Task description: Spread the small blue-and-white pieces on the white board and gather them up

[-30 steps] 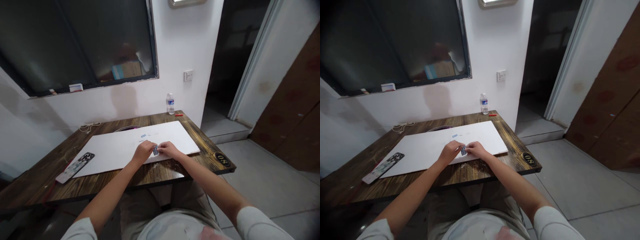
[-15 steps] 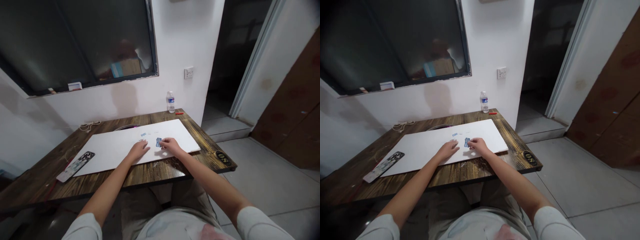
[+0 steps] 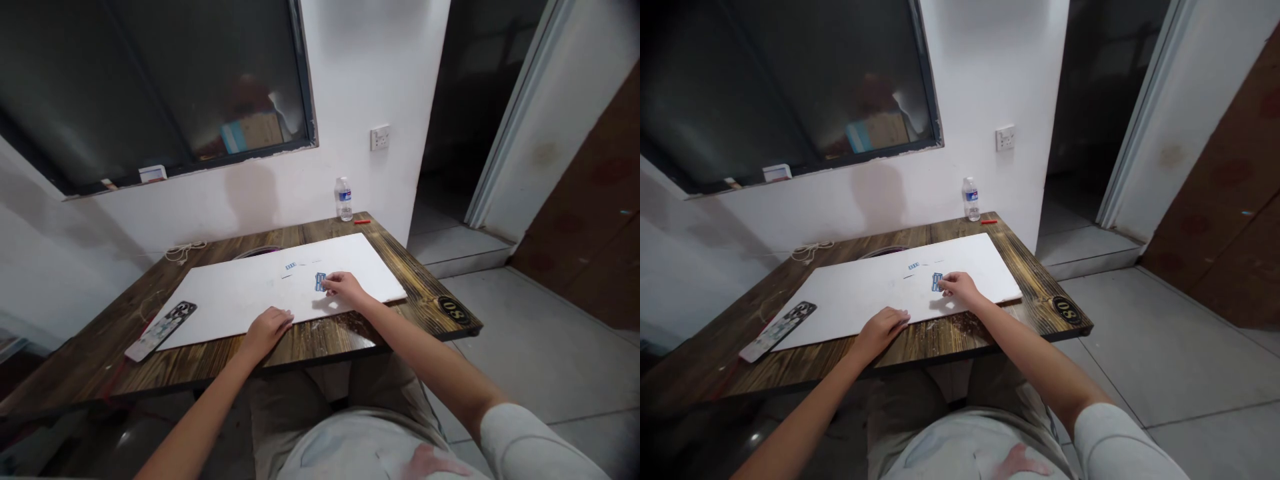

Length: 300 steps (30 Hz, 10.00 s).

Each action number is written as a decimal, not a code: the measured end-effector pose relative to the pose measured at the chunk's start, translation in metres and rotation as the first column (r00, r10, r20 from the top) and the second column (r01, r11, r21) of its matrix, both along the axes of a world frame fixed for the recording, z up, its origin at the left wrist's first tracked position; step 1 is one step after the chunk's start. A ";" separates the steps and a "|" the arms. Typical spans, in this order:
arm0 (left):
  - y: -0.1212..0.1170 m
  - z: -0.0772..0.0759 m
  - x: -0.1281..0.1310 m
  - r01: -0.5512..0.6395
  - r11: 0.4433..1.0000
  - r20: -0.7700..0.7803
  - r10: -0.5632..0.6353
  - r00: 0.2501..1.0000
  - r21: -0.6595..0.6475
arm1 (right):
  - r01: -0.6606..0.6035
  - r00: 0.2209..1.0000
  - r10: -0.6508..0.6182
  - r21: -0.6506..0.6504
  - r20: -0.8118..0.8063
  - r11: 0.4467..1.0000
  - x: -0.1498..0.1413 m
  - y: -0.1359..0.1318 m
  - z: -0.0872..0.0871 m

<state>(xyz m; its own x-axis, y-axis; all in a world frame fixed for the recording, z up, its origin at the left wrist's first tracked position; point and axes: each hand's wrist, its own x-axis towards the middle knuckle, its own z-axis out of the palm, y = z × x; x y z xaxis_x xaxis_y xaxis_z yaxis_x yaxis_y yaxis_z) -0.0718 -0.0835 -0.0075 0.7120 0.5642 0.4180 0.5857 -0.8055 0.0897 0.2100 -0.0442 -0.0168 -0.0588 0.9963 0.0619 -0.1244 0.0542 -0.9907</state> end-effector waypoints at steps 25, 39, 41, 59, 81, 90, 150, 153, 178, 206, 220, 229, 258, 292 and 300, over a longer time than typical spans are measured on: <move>0.027 0.039 0.085 0.031 0.994 0.357 -0.066 0.932 0.103 | -0.200 0.966 0.183 0.077 0.184 0.977 -0.001 -0.009 0.004; 0.051 0.039 0.082 -0.034 0.995 0.396 -0.007 0.918 0.096 | -0.132 0.977 0.120 0.063 0.175 0.989 -0.001 -0.013 0.011; 0.062 0.039 0.066 -0.117 0.992 0.368 0.092 0.925 0.047 | -0.108 0.983 0.099 0.050 0.154 0.993 -0.001 -0.013 0.011; 0.038 0.011 -0.044 -0.222 0.972 -0.175 0.207 0.963 -0.071 | -0.059 0.992 0.054 0.034 0.115 0.998 -0.002 -0.008 0.002; 0.000 0.048 0.042 0.030 0.989 0.256 0.009 0.967 -0.147 | -0.116 0.951 0.082 0.100 0.298 0.988 -0.005 -0.010 0.002; 0.037 0.042 0.085 -0.051 0.997 0.302 0.064 0.951 -0.052 | -0.181 0.937 0.125 0.147 0.327 0.972 -0.002 -0.011 0.008; 0.004 0.052 0.009 0.160 0.985 0.043 -0.158 0.987 -0.058 | -0.116 0.954 0.081 0.103 0.289 0.988 -0.002 -0.009 -0.002; 0.011 0.055 0.037 0.151 0.987 0.124 -0.142 0.982 -0.063 | -0.183 0.950 0.147 0.110 0.275 0.977 -0.003 -0.011 0.001; 0.088 0.041 0.058 -0.227 0.967 0.309 0.252 0.917 -0.115 | -0.061 0.970 0.038 0.089 0.242 0.994 -0.001 -0.011 0.008; 0.009 0.021 -0.024 -0.035 0.999 -0.052 0.033 0.998 -0.034 | -0.058 0.957 0.027 0.100 0.288 0.993 -0.001 -0.008 0.001; -0.002 0.009 -0.031 -0.052 0.994 -0.092 0.062 0.994 0.100 | -0.057 0.958 0.030 0.088 0.284 0.995 -0.001 -0.001 -0.011; -0.013 0.026 -0.002 -0.140 0.969 0.292 0.197 0.936 -0.204 | -0.079 0.965 0.052 0.097 0.257 0.992 -0.002 -0.001 -0.012; 0.122 0.016 0.061 -0.383 0.848 0.293 0.496 0.817 -0.366 | -0.050 0.982 0.030 0.103 0.185 0.993 0.000 -0.006 0.009; 0.017 0.009 -0.005 -0.193 0.980 -0.121 0.186 0.975 -0.046 | -0.047 0.984 0.032 0.084 0.173 0.995 0.002 -0.008 0.008; 0.014 -0.001 -0.014 -0.116 0.993 -0.179 0.116 0.977 0.011 | -0.058 0.985 0.042 0.086 0.168 0.995 0.003 -0.004 0.001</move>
<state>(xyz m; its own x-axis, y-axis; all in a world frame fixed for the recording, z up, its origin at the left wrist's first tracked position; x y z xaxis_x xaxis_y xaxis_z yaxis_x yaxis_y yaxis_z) -0.0854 -0.0691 -0.0088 0.7054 0.6470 0.2896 0.6814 -0.7314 -0.0257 0.2127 -0.0486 -0.0158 -0.1254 0.9826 0.1371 0.0367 0.1427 -0.9891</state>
